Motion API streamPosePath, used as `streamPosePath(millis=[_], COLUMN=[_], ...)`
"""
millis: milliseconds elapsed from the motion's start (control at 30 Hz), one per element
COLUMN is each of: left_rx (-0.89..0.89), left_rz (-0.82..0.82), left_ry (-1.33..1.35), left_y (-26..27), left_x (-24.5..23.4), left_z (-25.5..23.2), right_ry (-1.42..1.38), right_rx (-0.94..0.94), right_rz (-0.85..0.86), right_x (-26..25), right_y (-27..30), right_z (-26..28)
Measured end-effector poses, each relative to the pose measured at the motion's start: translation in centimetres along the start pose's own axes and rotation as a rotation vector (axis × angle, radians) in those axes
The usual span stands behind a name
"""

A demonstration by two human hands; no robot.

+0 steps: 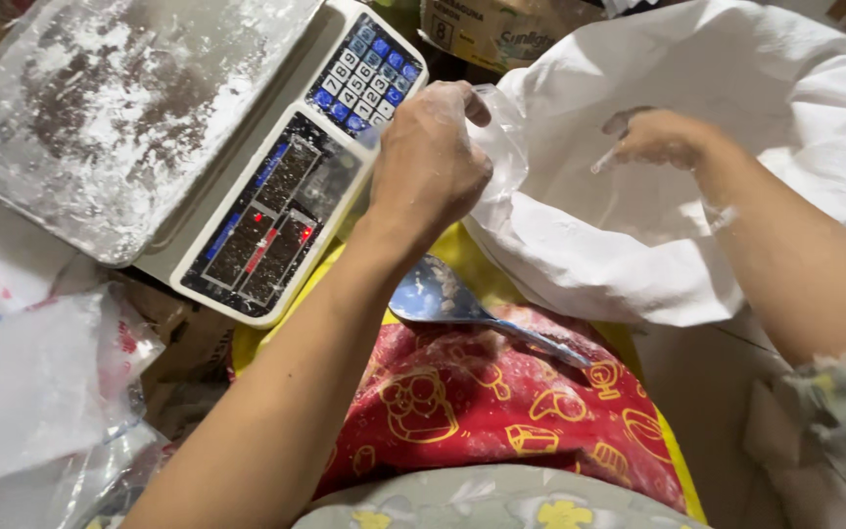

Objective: The person scoops white powder from a large sack into small plastic bags using a blue scoop. They place each bag on a digital scale, adjust the amount to reach a target weight, and then tie the bag closed. The finished bags are set aside on the floor.

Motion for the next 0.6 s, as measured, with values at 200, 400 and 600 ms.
streamPosePath(millis=[200, 400, 600], left_rx=[0.054, -0.023, -0.025], left_rz=[-0.043, 0.026, 0.033], left_ry=[0.030, 0.069, 0.036], left_y=[0.5, 1.0, 0.8], left_x=[-0.4, 0.5, 0.8], left_z=[-0.1, 0.5, 0.0], right_ry=[0.132, 0.304, 0.103], right_rx=[0.015, 0.111, 0.423], right_rz=[-0.065, -0.060, -0.741], right_x=[3.9, 2.2, -2.8], right_y=[-6.1, -6.2, -1.8], right_z=[-4.7, -5.1, -7.6])
Point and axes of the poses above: each hand's wrist, its own y-axis away from the middle knuckle, its own x-axis out of the palm, z = x × y, the point moved 9 cm from there along -y, towards the middle knuckle, and after that the axes turned 5 degrees about y, right-handed, at the moved point
